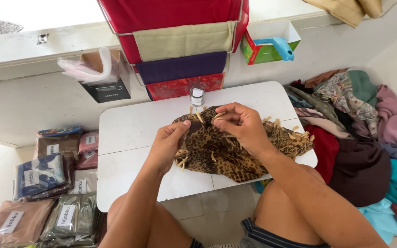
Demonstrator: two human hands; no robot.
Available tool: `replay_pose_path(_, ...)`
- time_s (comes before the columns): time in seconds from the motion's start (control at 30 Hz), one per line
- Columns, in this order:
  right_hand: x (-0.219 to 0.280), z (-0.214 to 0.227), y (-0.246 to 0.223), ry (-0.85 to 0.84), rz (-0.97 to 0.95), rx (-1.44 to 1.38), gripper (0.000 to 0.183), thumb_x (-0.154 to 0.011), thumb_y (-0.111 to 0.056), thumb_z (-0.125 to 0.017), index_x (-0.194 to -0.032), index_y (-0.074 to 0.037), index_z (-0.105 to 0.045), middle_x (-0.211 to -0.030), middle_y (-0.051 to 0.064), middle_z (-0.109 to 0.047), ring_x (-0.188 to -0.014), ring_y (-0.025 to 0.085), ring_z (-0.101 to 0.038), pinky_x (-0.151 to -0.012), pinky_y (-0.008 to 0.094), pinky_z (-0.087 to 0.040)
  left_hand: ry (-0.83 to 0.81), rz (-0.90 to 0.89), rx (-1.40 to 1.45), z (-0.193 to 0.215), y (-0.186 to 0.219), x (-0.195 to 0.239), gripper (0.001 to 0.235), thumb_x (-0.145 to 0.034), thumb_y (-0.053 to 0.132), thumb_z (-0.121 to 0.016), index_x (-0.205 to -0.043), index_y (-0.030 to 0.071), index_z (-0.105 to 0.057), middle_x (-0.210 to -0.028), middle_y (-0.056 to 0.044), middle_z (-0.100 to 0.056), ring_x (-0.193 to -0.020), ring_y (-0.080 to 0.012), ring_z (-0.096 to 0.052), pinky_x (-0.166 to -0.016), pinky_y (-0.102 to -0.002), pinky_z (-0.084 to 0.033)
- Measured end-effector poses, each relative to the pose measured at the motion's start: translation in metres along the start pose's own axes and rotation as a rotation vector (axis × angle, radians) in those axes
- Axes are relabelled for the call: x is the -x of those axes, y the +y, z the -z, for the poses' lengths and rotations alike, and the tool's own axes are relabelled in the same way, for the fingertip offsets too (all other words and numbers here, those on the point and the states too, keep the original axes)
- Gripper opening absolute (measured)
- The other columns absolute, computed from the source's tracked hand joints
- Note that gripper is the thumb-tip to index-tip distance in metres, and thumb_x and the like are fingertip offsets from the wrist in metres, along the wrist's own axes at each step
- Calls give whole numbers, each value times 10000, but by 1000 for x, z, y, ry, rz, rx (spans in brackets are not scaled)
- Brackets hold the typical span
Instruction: The person folds a dark green cloth and places it into a clear plastic bag, then seals the bag. They then pick up a leopard-print scarf, unfold it, and use a lint roller to clean its surface before folding it.
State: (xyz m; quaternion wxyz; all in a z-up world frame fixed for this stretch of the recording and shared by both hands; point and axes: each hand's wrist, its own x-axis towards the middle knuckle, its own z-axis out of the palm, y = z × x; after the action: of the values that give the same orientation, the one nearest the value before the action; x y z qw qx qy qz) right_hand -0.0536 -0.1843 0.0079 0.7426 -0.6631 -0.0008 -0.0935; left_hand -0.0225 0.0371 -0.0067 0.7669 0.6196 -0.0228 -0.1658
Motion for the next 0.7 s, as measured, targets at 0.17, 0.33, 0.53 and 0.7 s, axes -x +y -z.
replay_pose_path(0.17,1,-14,4,-20,-85,37,333,-836,-32,-813,-1154,-3,-719,-900,156,-795,-762,120,-728,-684,258,-625,60,-58,-103,-25,15,16,532,-1039,204,-662,-533,117,-524,-475,28,-376,-526,-65,-283,-527,-232,-258)
replay_pose_path(0.33,-4,-18,7,-54,-141,139,340,-882,-79,-780,-1214,-35,-719,-915,186,-796,-811,177,-750,-740,320,-631,62,-161,-324,-31,8,18,434,-1045,225,-627,-667,21,-690,-777,-148,-655,-835,-262,-549,-774,-365,-464)
replay_pose_path(0.53,0,-29,-14,-181,-154,115,496,-1042,-363,-526,-1422,-48,-568,-1209,320,-684,-1180,451,-623,-987,600,-517,118,-286,-489,-31,9,21,258,-938,232,-756,-1068,12,-794,-1097,-191,-778,-1135,-375,-688,-969,-478,-548)
replay_pose_path(0.7,-9,-19,-10,-406,-57,110,727,-1039,-564,-316,-1549,-52,-399,-1214,416,-636,-1134,537,-637,-960,644,-553,188,-402,-470,-16,0,15,109,-927,94,-743,-995,47,-814,-1021,-148,-801,-1045,-359,-721,-848,-424,-603)
